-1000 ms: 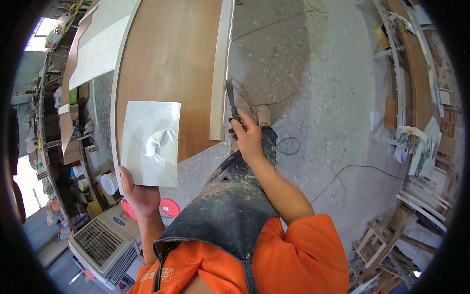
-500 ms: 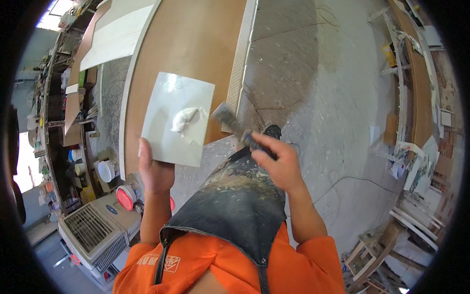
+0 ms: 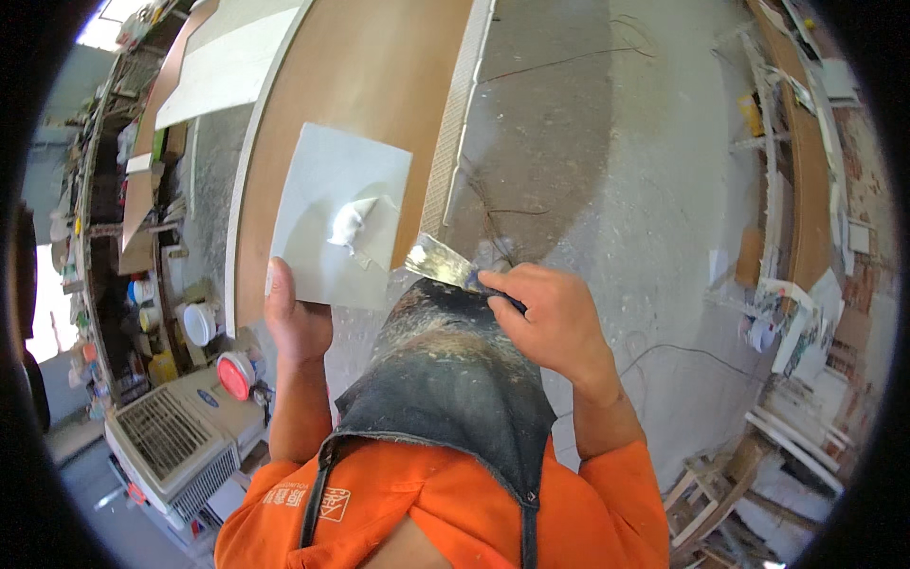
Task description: The person scoops white adhesive from a tube onto a small white tile, then uses a putty knife to spread the adhesive along the edge of a large curved wooden board. The person repeatedly applies adhesive to the board edge and smooths it with the knife.
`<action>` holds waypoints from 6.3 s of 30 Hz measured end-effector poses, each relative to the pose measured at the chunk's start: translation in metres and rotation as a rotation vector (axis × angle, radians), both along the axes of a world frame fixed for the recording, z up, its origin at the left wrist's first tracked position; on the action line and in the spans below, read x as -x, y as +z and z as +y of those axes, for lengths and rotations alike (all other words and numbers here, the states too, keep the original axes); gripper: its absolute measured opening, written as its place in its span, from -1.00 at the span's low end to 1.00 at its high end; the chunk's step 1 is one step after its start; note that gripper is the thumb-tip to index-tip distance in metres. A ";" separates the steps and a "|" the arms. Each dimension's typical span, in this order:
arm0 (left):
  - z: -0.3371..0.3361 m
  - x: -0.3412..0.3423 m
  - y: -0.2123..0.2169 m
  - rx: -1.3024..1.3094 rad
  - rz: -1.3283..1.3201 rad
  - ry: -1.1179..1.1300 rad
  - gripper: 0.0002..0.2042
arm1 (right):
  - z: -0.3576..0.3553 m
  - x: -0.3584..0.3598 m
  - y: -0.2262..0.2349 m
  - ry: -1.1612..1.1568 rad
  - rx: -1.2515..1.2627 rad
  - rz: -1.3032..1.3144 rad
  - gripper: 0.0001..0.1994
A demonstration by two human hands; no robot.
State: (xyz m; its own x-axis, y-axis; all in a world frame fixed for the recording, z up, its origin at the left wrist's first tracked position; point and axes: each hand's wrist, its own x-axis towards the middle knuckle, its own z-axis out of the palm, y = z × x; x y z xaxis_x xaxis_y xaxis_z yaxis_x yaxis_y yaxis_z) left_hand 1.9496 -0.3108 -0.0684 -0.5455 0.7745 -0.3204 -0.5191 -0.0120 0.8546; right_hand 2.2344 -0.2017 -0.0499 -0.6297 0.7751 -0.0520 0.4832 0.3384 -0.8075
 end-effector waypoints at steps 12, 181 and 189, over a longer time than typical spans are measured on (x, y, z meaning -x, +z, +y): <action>0.002 0.067 0.006 0.047 -0.094 -0.168 -0.43 | -0.099 0.035 -0.114 -0.750 0.942 0.714 -0.57; 0.427 -0.175 -0.194 0.068 -0.553 1.479 -0.33 | 0.871 0.161 -0.179 0.032 1.281 0.192 -0.67; 0.425 -0.182 -0.210 -0.015 -0.509 1.463 -0.48 | 0.880 0.163 -0.188 0.017 1.251 0.151 -0.63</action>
State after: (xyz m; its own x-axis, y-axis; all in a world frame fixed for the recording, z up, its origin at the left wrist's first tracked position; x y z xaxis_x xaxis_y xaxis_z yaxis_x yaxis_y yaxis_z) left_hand 2.1315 0.1138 -0.2788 -0.6431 -0.3138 -0.6985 -0.2734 -0.7579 0.5923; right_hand 2.0711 0.6781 -0.2377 -0.7030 0.2391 -0.6698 0.3615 -0.6910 -0.6260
